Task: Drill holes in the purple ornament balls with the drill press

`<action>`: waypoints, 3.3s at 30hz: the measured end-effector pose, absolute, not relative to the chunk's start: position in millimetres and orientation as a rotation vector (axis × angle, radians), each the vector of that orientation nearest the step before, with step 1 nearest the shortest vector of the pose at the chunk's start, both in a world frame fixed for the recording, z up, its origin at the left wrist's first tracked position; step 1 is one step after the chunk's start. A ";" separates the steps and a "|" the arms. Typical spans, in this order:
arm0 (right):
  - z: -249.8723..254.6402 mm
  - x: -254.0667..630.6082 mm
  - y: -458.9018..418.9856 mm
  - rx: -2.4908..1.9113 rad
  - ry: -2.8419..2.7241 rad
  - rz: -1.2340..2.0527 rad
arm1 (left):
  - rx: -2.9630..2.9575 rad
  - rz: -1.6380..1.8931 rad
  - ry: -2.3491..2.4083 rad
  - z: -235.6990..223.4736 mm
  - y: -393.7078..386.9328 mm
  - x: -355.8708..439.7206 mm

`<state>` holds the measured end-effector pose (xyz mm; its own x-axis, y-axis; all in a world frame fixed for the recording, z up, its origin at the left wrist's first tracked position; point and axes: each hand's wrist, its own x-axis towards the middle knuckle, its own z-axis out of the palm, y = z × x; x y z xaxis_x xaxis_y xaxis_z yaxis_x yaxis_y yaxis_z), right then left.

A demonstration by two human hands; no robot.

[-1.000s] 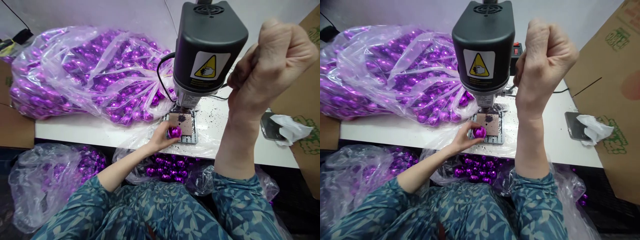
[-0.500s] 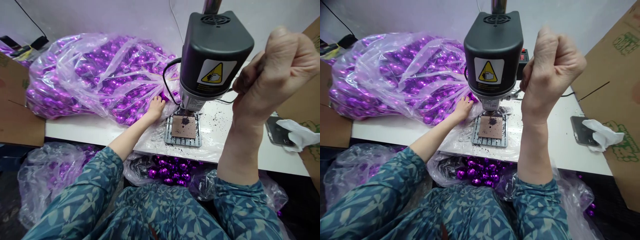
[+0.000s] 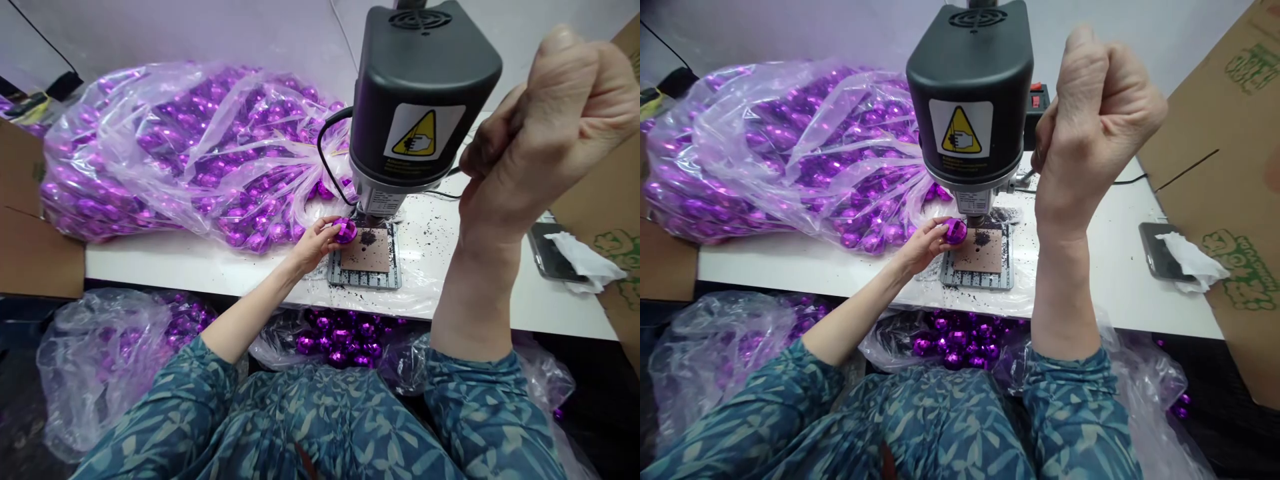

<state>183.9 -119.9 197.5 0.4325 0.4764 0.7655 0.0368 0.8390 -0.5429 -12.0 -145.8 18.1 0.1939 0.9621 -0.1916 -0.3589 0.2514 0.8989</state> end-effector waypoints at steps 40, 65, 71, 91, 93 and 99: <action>191.5 179.0 -128.0 -0.557 -1.098 0.196 | 1.652 0.908 1.070 4.6 -140.4 1.2; 149.1 174.2 -163.5 -0.520 -1.036 0.101 | 1.645 1.088 1.093 -10.5 -148.3 22.2; 131.1 176.0 -154.7 -0.484 -0.977 0.007 | 1.593 1.094 1.104 -6.8 -149.6 22.5; 179.8 180.3 -138.2 -0.518 -1.113 0.141 | 1.521 1.181 1.255 10.0 -163.2 25.0; 189.6 182.8 -131.4 -0.538 -1.151 0.173 | 1.563 1.080 1.264 23.0 -182.2 12.5; 186.3 183.9 -127.9 -0.528 -1.130 0.173 | 1.803 0.545 1.013 50.8 -208.9 -36.6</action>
